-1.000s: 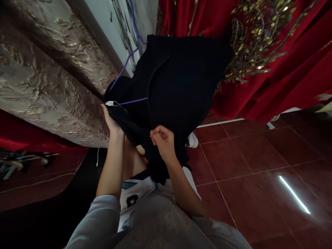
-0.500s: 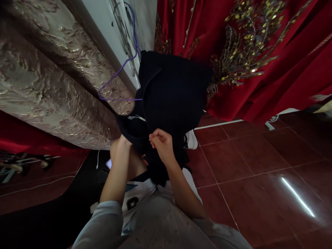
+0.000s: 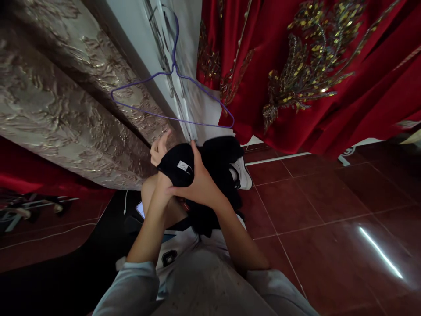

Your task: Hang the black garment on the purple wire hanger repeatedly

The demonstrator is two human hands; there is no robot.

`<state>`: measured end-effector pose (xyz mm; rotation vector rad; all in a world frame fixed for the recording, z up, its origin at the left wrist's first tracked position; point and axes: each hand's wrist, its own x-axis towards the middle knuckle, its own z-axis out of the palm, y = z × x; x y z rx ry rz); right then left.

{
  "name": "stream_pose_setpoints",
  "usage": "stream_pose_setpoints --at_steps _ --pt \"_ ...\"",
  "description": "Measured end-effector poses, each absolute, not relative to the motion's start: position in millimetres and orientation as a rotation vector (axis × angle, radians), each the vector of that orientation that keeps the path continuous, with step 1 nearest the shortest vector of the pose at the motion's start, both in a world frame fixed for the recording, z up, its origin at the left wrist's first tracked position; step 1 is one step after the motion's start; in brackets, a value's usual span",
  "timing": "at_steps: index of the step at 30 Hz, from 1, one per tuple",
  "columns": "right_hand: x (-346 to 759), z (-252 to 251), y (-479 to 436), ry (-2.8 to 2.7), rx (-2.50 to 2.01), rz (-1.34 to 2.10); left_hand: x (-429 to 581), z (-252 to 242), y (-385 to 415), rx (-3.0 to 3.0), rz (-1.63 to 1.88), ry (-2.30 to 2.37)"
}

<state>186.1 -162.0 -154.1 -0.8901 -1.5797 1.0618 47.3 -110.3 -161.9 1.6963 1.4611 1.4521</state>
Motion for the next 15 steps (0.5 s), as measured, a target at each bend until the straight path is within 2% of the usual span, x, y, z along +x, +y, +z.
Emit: stream_pose_setpoints --at_steps 3,7,12,15 --pt "179 -155 -163 -1.489 -0.905 1.116 48 -156 -112 1.783 1.481 1.188" --pt "197 -136 -152 -1.642 -0.863 1.130 25 -154 -114 1.678 1.201 0.833" --pt "231 -89 -106 -1.633 -0.875 0.808 -18 -162 -102 1.970 0.659 0.929" --pt "226 -84 -54 -1.512 -0.852 0.602 -43 -168 -89 2.157 0.474 1.088"
